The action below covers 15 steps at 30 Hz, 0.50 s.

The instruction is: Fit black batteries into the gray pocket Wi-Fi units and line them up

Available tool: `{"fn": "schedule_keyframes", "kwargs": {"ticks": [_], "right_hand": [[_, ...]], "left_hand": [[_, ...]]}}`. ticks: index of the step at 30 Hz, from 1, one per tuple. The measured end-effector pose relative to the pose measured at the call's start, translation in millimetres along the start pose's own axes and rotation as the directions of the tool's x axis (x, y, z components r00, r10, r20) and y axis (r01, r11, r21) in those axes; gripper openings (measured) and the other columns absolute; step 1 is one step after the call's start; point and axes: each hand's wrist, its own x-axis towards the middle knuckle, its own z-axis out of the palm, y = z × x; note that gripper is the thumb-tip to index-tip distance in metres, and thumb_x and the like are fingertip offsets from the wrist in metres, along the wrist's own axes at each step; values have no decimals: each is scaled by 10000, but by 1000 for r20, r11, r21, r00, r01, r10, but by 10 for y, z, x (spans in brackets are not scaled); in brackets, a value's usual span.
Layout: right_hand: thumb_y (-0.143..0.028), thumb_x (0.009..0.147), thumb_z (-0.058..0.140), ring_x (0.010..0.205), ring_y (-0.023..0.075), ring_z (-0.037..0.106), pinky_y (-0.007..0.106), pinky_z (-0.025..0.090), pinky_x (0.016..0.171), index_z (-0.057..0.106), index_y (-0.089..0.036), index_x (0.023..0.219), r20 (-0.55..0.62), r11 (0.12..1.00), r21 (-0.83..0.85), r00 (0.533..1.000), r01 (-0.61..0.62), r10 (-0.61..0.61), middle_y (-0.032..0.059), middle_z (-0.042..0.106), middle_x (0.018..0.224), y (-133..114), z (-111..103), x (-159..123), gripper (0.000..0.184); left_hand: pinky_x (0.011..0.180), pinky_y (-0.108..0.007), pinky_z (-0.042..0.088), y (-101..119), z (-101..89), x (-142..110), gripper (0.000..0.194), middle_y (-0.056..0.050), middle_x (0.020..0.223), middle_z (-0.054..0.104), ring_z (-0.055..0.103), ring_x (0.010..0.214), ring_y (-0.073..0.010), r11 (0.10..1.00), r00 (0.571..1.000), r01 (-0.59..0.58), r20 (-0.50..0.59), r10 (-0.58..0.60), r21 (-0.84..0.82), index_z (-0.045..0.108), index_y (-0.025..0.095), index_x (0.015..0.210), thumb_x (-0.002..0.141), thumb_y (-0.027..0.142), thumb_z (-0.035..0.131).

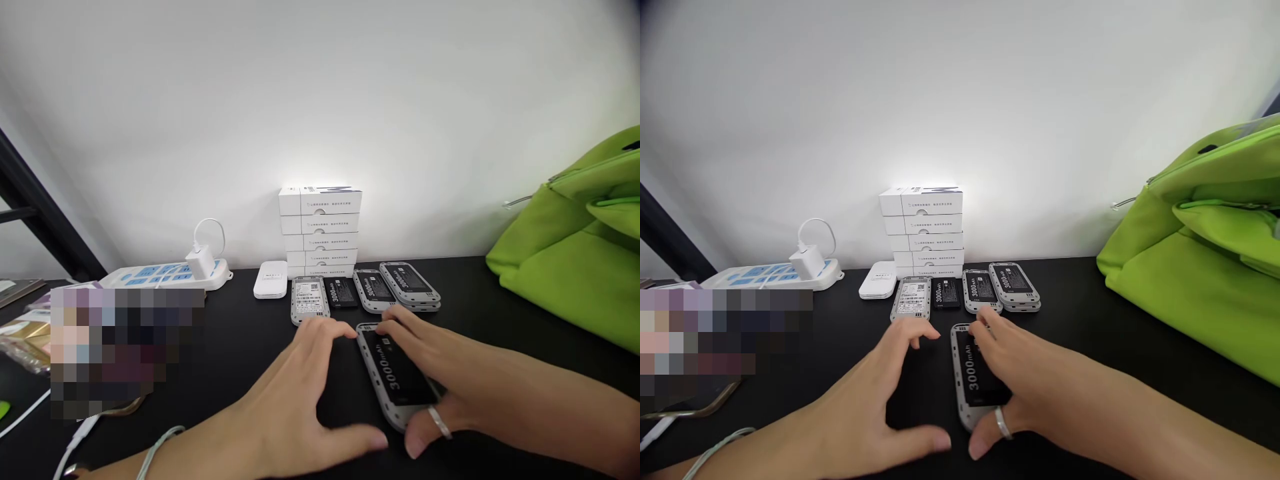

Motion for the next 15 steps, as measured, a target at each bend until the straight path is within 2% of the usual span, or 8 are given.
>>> {"fn": "schedule_keyframes", "kwargs": {"ticks": [3, 5, 7, 11, 15], "right_hand": [[-646, 761, 654, 1201, 324, 530, 390, 476, 933, 583, -251, 1172, 121, 974, 202, 989, -108, 85, 67, 557, 1257, -264, -130, 296, 574], [-624, 774, 650, 982, 255, 600, 353, 506, 778, 564, -235, 997, 199, 927, 299, 965, -226, 171, 41, 557, 1106, -394, -242, 461, 457], [-598, 779, 652, 813, 196, 572, 319, 477, 661, 505, -235, 863, 238, 889, 357, 948, -288, 211, 7, 524, 987, -464, -326, 580, 401], [-543, 795, 659, 747, 164, 495, 303, 427, 633, 471, -237, 850, 219, 855, 419, 948, -305, 231, -7, 476, 938, -451, -315, 678, 363], [-516, 828, 632, 754, 168, 468, 313, 413, 644, 459, -235, 852, 146, 857, 424, 956, -293, 255, -4, 470, 928, -420, -173, 692, 331]], "left_hand": [[895, -484, 515, 8, 34, -10, 952, -86, 1273, 444, 529, 1090, -307, 999, 1000, -17, 4, 18, -38, 265, 301, 1308, 595, 552, 843], [910, -499, 505, -17, 40, -12, 953, -95, 1301, 434, 525, 1110, -317, 999, 1000, -19, -10, 18, -49, 255, 306, 1317, 604, 537, 842], [891, -492, 512, -48, 33, -14, 922, -89, 1273, 449, 534, 1091, -307, 997, 1000, 26, -2, -26, -78, 248, 315, 1327, 635, 487, 832], [831, -469, 529, -80, 3, -14, 947, -63, 1188, 462, 553, 1015, -289, 981, 990, 140, 17, -139, -131, 270, 340, 1336, 596, 434, 852], [781, -418, 541, -68, -8, -7, 936, -45, 1147, 449, 563, 950, -254, 985, 995, 104, 12, -104, -139, 257, 338, 1289, 570, 400, 854]]}}
